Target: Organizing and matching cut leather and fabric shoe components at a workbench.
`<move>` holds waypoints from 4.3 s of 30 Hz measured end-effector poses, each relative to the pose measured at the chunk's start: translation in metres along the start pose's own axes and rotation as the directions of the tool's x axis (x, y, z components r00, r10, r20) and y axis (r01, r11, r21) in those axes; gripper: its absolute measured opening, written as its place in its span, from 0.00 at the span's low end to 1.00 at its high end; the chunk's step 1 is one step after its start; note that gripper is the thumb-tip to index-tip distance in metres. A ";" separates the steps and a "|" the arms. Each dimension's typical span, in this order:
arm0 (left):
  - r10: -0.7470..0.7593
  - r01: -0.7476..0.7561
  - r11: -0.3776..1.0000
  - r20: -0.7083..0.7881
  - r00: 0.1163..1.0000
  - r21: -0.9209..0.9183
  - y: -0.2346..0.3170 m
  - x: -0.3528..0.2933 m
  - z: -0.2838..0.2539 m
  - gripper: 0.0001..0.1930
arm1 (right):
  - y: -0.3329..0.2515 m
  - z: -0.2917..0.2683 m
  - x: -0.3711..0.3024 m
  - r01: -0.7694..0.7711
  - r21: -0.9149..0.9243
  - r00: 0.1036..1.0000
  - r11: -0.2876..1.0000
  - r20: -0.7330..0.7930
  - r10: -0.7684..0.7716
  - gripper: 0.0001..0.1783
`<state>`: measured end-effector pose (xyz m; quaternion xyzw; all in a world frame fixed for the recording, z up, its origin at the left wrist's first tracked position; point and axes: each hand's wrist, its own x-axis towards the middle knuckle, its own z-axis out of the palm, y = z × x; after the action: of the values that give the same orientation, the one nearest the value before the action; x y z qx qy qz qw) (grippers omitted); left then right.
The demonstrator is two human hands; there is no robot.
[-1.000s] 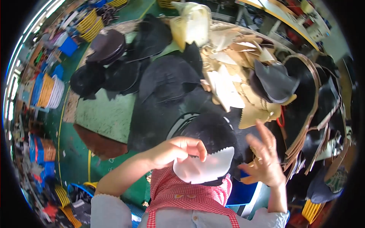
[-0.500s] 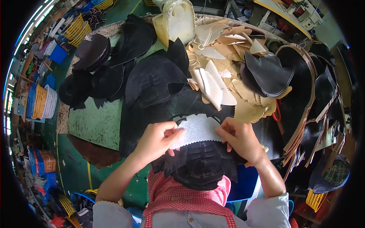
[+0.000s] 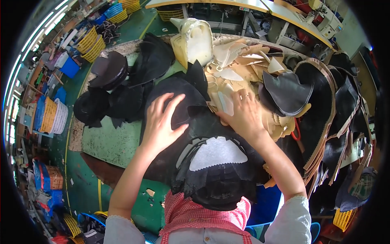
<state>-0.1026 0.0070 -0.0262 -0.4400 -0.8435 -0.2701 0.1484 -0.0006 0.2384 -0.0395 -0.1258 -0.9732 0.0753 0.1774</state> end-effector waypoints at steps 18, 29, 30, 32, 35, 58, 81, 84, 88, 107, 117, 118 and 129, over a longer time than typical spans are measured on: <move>0.339 -0.032 0.852 0.505 0.794 -0.522 0.113 -0.045 -0.034 0.25 | 0.036 -0.106 -0.039 -0.434 0.892 0.900 0.128 0.433 0.038 0.23; 0.079 0.508 0.087 0.514 0.854 -0.857 0.129 0.004 0.011 0.07 | 0.056 -0.145 -0.125 -0.454 0.700 0.875 0.551 0.466 0.128 0.23; 0.103 0.521 0.130 0.534 0.839 -0.843 0.123 0.007 0.008 0.07 | 0.069 -0.160 -0.131 -0.596 0.372 0.689 0.712 0.693 0.215 0.21; 0.106 0.498 0.129 0.511 0.853 -0.858 0.123 0.002 0.014 0.06 | 0.073 -0.168 -0.150 -0.296 0.253 0.836 0.921 0.535 0.122 0.35; 0.125 0.505 0.154 0.524 0.843 -0.849 0.147 0.000 0.022 0.07 | 0.050 -0.156 -0.138 -0.232 0.684 0.966 0.691 0.246 0.080 0.45; 0.397 0.762 -0.098 0.677 0.620 -0.640 0.112 -0.015 -0.006 0.17 | 0.015 -0.139 -0.103 0.147 0.723 0.950 0.675 0.087 -0.300 0.19; 0.160 0.590 0.088 0.596 0.787 -0.803 0.131 -0.017 0.006 0.12 | -0.001 -0.118 -0.116 -0.185 0.814 0.978 0.550 0.206 0.024 0.06; 0.227 0.501 0.098 0.510 0.830 -0.860 0.122 -0.018 0.007 0.11 | 0.016 -0.096 -0.128 -0.404 0.877 0.880 -0.258 0.450 0.153 0.09; 0.308 0.635 0.091 0.628 0.715 -0.767 0.114 -0.018 -0.005 0.05 | 0.035 -0.096 -0.120 -0.307 0.465 0.722 -0.830 0.682 0.115 0.07; 0.300 0.896 0.165 0.886 0.354 -0.413 0.094 -0.024 -0.032 0.32 | 0.006 -0.119 -0.138 0.375 0.518 0.920 0.768 -0.110 -0.376 0.13; 0.228 0.675 -0.105 0.643 0.731 -0.730 0.068 -0.051 -0.034 0.53 | -0.017 -0.111 -0.125 -0.290 0.861 0.957 0.417 0.262 0.126 0.09; 0.147 0.654 0.181 0.677 0.721 -0.735 0.074 -0.046 -0.041 0.40 | -0.015 -0.106 -0.121 -0.391 0.833 0.920 0.392 0.368 0.137 0.09; -0.239 0.711 0.503 0.712 0.660 -0.490 0.061 -0.026 -0.006 0.12 | -0.012 -0.048 -0.076 -0.247 0.652 0.952 0.717 0.300 0.056 0.18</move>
<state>-0.0373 0.0144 -0.0141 -0.2526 -0.7506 -0.4764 -0.3819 0.0832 0.2112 -0.0179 -0.1208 -0.8778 0.4573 0.0759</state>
